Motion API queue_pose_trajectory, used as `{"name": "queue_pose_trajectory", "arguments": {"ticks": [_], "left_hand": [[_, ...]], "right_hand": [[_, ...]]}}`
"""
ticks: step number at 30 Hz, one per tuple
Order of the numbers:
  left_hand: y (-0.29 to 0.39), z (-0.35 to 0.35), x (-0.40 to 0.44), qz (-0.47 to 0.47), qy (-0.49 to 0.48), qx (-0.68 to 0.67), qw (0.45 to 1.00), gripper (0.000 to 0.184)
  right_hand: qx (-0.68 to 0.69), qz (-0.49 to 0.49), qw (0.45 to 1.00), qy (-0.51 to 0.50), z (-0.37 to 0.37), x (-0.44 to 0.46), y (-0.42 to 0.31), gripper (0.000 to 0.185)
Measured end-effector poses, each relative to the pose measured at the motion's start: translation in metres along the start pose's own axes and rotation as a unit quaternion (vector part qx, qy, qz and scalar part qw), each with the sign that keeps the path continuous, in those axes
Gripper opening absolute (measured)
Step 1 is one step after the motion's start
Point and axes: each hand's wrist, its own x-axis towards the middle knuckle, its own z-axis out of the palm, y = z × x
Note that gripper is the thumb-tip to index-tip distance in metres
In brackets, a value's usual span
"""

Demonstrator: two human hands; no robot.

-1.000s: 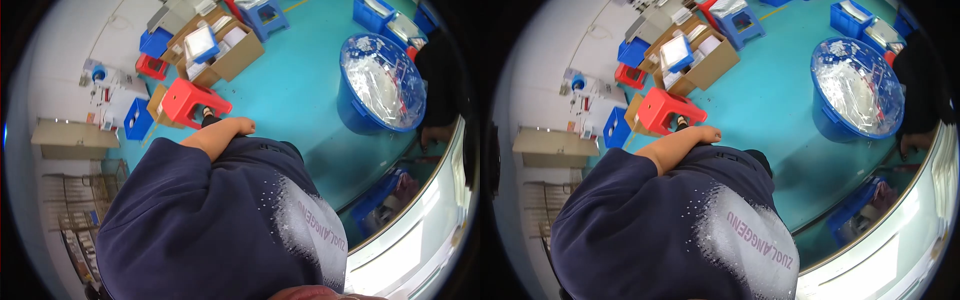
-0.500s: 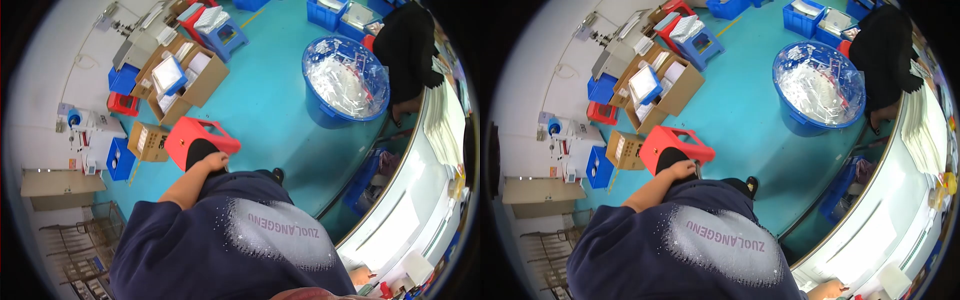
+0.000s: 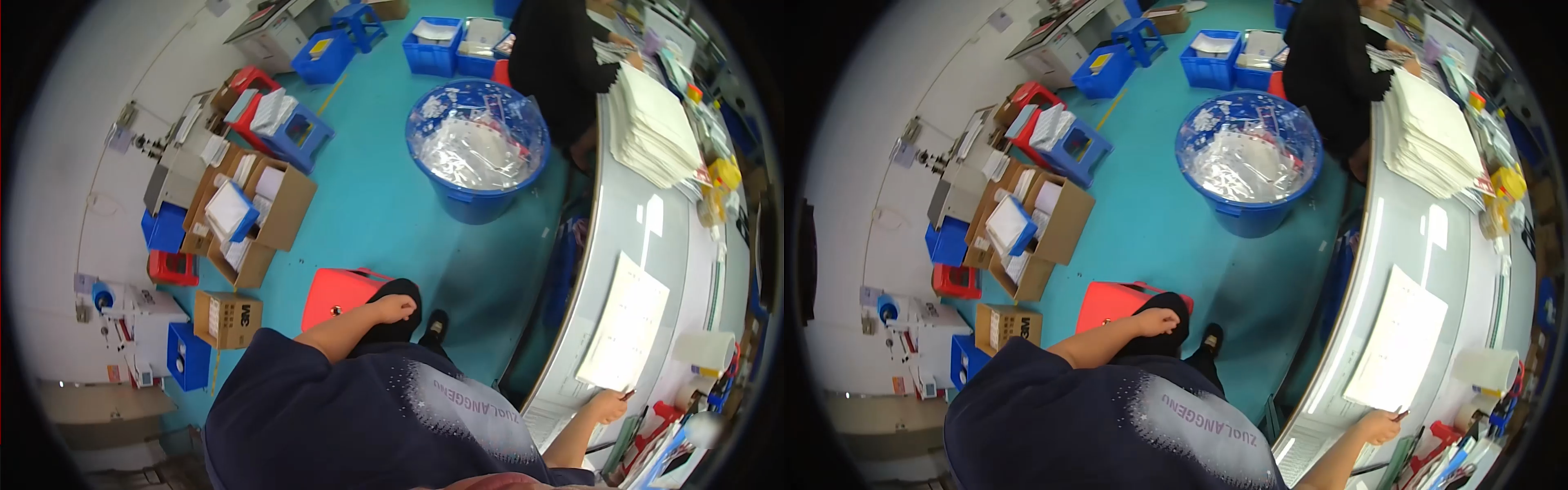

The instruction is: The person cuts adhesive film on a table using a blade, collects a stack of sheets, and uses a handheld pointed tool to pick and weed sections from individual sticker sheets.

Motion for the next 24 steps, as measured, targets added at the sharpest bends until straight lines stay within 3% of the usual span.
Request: {"name": "queue_pose_trajectory", "arguments": {"ticks": [2, 5, 7, 10, 12, 15, 20, 24], "left_hand": [[0.035, 0.007, 0.033, -0.047, -0.003, -0.141, 0.989, 0.026], [0.038, 0.026, 0.102, -0.020, -0.001, -0.158, 0.987, 0.026], [0.037, 0.039, 0.144, -0.012, 0.001, -0.124, 0.992, 0.027], [0.046, 0.067, 0.174, 0.000, -0.053, 0.136, 0.989, 0.030], [0.065, 0.083, 0.181, -0.019, -0.114, 0.229, 0.967, 0.033], [0.094, 0.109, 0.195, -0.011, -0.157, 0.270, 0.950, 0.038], [0.126, 0.156, 0.234, 0.042, -0.128, 0.365, 0.921, 0.047], [0.177, 0.155, 0.271, 0.021, -0.124, 0.398, 0.909, 0.054]], "right_hand": [[0.014, -0.020, 0.999, 0.028, 0.004, -0.003, 0.005, 0.038], [0.036, -0.034, 0.998, 0.043, 0.010, -0.003, 0.015, 0.037], [0.054, -0.049, 0.997, 0.040, 0.010, -0.005, 0.012, 0.036], [0.066, -0.055, 0.995, 0.041, 0.004, -0.006, 0.011, 0.034], [0.072, -0.058, 0.995, 0.037, -0.002, -0.007, 0.009, 0.033], [0.075, -0.057, 0.995, 0.022, -0.010, -0.008, 0.006, 0.032], [0.075, -0.057, 0.996, 0.004, -0.016, -0.007, 0.001, 0.029], [0.085, -0.045, 0.995, -0.018, -0.014, -0.005, -0.002, 0.030]]}}
